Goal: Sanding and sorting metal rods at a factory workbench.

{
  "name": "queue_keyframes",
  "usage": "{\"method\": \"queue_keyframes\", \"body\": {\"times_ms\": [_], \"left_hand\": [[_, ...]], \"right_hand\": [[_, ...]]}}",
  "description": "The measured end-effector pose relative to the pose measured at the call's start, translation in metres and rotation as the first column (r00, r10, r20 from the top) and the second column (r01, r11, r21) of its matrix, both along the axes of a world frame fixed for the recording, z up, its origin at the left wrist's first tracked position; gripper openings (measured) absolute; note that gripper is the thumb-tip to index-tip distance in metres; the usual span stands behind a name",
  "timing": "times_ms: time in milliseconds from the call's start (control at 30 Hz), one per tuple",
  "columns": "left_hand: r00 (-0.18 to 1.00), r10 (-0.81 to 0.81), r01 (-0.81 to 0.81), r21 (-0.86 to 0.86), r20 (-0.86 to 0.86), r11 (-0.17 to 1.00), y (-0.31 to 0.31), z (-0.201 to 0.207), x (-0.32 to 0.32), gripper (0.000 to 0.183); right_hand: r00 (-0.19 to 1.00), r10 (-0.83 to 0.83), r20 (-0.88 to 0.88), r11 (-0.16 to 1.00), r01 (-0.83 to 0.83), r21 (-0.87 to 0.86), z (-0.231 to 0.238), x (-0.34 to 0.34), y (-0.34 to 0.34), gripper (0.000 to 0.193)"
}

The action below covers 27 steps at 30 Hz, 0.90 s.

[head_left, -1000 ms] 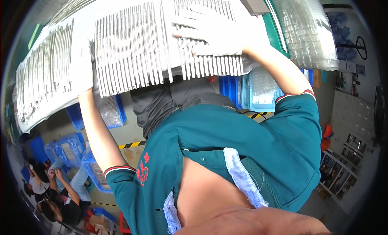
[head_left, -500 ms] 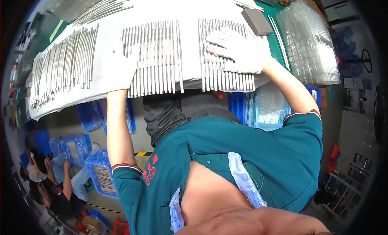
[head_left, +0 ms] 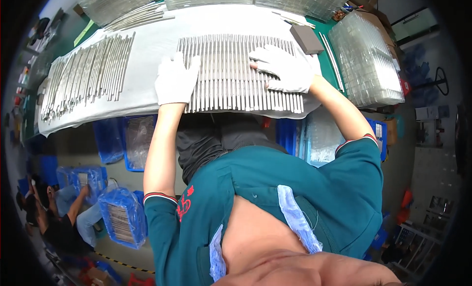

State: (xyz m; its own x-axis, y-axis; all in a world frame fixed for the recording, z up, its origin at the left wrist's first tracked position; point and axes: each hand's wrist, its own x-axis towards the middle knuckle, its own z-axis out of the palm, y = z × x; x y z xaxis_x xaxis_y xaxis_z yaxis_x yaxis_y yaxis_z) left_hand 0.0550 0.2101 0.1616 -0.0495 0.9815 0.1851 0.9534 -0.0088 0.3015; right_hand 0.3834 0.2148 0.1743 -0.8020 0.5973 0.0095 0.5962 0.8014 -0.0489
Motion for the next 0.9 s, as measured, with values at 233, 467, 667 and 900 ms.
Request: {"method": "queue_keyframes", "body": {"times_ms": [233,467,667,900], "left_hand": [[0.852,-0.366,0.221,0.376,0.375,0.900,-0.057,-0.024,-0.062,0.021],[0.942,-0.335,0.296,0.438,0.012,0.849,-0.090,-0.024,-0.107,0.034],[0.884,-0.430,0.462,0.206,-0.181,0.863,-0.064,-0.015,-0.076,0.089],[0.854,-0.481,0.519,0.255,-0.201,0.816,-0.058,-0.017,-0.073,0.090]], "right_hand": [[0.909,-0.283,-0.307,0.897,0.364,0.250,0.015,0.024,0.011,0.059],[0.637,-0.770,-0.034,0.612,0.753,0.241,0.005,0.085,0.043,0.067],[0.662,-0.729,-0.177,0.576,0.731,0.366,0.033,0.064,0.035,0.053],[0.947,-0.235,-0.218,0.960,0.261,0.098,0.045,-0.037,-0.040,0.059]]}}
